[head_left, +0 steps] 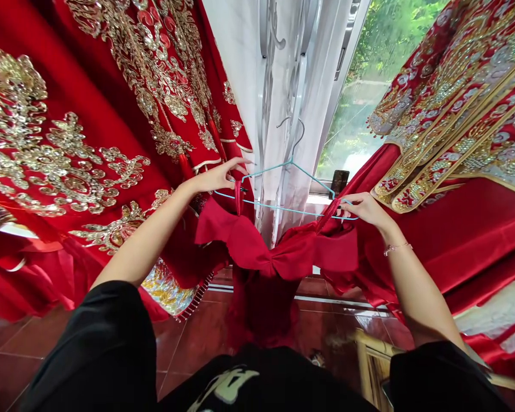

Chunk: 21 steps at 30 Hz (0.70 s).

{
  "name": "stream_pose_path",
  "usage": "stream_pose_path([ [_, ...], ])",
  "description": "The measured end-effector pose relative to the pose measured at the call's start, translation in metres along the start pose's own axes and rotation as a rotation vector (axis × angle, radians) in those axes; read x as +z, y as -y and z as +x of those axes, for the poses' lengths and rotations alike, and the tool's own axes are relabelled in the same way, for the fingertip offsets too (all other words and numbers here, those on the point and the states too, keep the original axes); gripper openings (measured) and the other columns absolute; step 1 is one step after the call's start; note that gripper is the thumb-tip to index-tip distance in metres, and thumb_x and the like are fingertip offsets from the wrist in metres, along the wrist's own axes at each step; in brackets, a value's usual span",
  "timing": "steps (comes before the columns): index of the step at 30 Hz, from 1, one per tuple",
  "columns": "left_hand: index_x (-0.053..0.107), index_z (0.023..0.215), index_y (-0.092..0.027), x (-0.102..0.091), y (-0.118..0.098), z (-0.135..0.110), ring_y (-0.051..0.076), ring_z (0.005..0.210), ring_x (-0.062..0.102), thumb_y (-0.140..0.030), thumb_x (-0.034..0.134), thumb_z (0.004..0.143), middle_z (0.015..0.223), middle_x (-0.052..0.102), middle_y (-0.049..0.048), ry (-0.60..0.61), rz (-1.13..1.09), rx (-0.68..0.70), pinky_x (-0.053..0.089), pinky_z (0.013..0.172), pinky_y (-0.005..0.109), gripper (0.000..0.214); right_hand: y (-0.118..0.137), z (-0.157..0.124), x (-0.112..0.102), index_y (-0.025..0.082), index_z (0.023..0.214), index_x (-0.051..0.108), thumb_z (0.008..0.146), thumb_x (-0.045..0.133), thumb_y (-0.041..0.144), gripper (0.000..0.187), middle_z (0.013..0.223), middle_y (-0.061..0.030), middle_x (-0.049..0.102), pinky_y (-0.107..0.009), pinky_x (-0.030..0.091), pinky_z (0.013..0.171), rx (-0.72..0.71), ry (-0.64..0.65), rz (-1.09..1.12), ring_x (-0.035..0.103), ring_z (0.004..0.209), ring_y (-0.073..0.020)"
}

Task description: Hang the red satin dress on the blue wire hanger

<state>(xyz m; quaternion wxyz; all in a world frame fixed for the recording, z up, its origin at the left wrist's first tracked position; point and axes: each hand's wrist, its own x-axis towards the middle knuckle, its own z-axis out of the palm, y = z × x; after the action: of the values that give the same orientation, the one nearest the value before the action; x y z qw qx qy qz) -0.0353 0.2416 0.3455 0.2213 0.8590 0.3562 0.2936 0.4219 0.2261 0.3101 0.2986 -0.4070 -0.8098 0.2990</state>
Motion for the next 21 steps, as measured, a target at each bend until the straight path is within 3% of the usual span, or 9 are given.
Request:
stream_pose_path([
  [3,0.051,0.137,-0.021,0.003,-0.007,-0.031,0.029,0.118,0.060,-0.032,0.074,0.076,0.126,0.061,0.0122,0.004,0.183,-0.097,0.054,0.099,0.045,0.066,-0.007,-0.005,0.001,0.019,0.076,0.074,0.072,0.072,0.063,0.044,0.074,-0.0073,0.073,-0.033,0.054,0.059,-0.007,-0.008,0.011,0.064,0.060,-0.0196],
  [7,0.056,0.133,-0.024,0.047,-0.034,-0.104,0.028,0.128,0.053,-0.031,0.056,0.093,0.128,0.059,0.0116,-0.522,0.537,-0.108,0.040,0.114,0.050,0.041,-0.024,-0.037,0.001,0.030,0.123,0.065,0.073,0.076,0.051,0.056,0.127,-0.0081,0.068,-0.039,0.058,0.087,-0.111,-0.209,0.119,0.067,0.108,-0.0272],
  [9,0.062,0.125,-0.025,0.069,-0.047,-0.135,0.026,0.117,0.059,-0.033,0.049,0.097,0.119,0.063,0.0110,-0.577,0.637,-0.082,0.044,0.108,0.046,0.032,-0.033,-0.056,0.002,0.036,0.128,0.060,0.076,0.075,0.044,0.055,0.139,-0.0064,0.061,-0.040,0.057,0.091,-0.189,-0.409,0.183,0.064,0.114,-0.0269],
  [11,0.064,0.121,-0.025,0.077,-0.058,-0.151,0.026,0.110,0.063,-0.039,0.046,0.099,0.120,0.065,0.0105,-0.406,0.641,-0.099,0.050,0.098,0.041,0.032,-0.038,-0.070,0.002,0.037,0.122,0.063,0.081,0.069,0.035,0.041,0.131,-0.0060,0.065,-0.040,0.057,0.088,-0.241,-0.506,0.172,0.067,0.102,-0.0251],
  [12,0.065,0.119,-0.026,0.076,-0.062,-0.152,0.025,0.108,0.064,-0.042,0.045,0.099,0.120,0.066,0.0096,-0.283,0.613,-0.119,0.051,0.094,0.039,0.033,-0.040,-0.073,0.001,0.036,0.118,0.065,0.083,0.065,0.031,0.035,0.126,-0.0060,0.067,-0.041,0.057,0.086,-0.247,-0.472,0.131,0.069,0.093,-0.0236],
  [14,0.067,0.109,-0.024,0.065,-0.070,-0.145,0.023,0.097,0.067,-0.046,0.045,0.098,0.112,0.070,0.0071,-0.020,0.515,-0.170,0.052,0.086,0.034,0.033,-0.039,-0.070,0.002,0.032,0.116,0.067,0.082,0.058,0.023,0.036,0.123,-0.0060,0.067,-0.041,0.058,0.080,-0.229,-0.272,-0.010,0.068,0.080,-0.0206],
  [17,0.063,0.081,-0.020,0.040,-0.075,-0.124,0.016,0.070,0.063,-0.041,0.047,0.097,0.078,0.067,0.0018,0.328,0.320,-0.220,0.047,0.069,0.025,0.031,-0.038,-0.052,0.003,0.030,0.130,0.062,0.076,0.051,0.014,0.058,0.139,-0.0073,0.059,-0.038,0.058,0.076,-0.195,0.052,-0.271,0.068,0.083,-0.0188],
  [19,0.058,0.072,-0.018,0.022,-0.074,-0.111,0.012,0.063,0.058,-0.032,0.047,0.095,0.068,0.062,0.0000,0.477,0.234,-0.244,0.043,0.063,0.022,0.029,-0.039,-0.038,0.003,0.028,0.136,0.057,0.073,0.049,0.010,0.066,0.145,-0.0077,0.055,-0.034,0.056,0.075,-0.172,0.183,-0.451,0.068,0.089,-0.0190],
  [21,0.056,0.070,-0.017,0.003,-0.066,-0.100,0.011,0.061,0.053,-0.025,0.048,0.093,0.065,0.058,-0.0014,0.540,0.240,-0.256,0.040,0.060,0.021,0.026,-0.041,-0.025,-0.002,0.024,0.126,0.064,0.072,0.049,0.008,0.058,0.137,-0.0089,0.061,-0.031,0.053,0.070,-0.137,0.262,-0.649,0.068,0.085,-0.0188],
])
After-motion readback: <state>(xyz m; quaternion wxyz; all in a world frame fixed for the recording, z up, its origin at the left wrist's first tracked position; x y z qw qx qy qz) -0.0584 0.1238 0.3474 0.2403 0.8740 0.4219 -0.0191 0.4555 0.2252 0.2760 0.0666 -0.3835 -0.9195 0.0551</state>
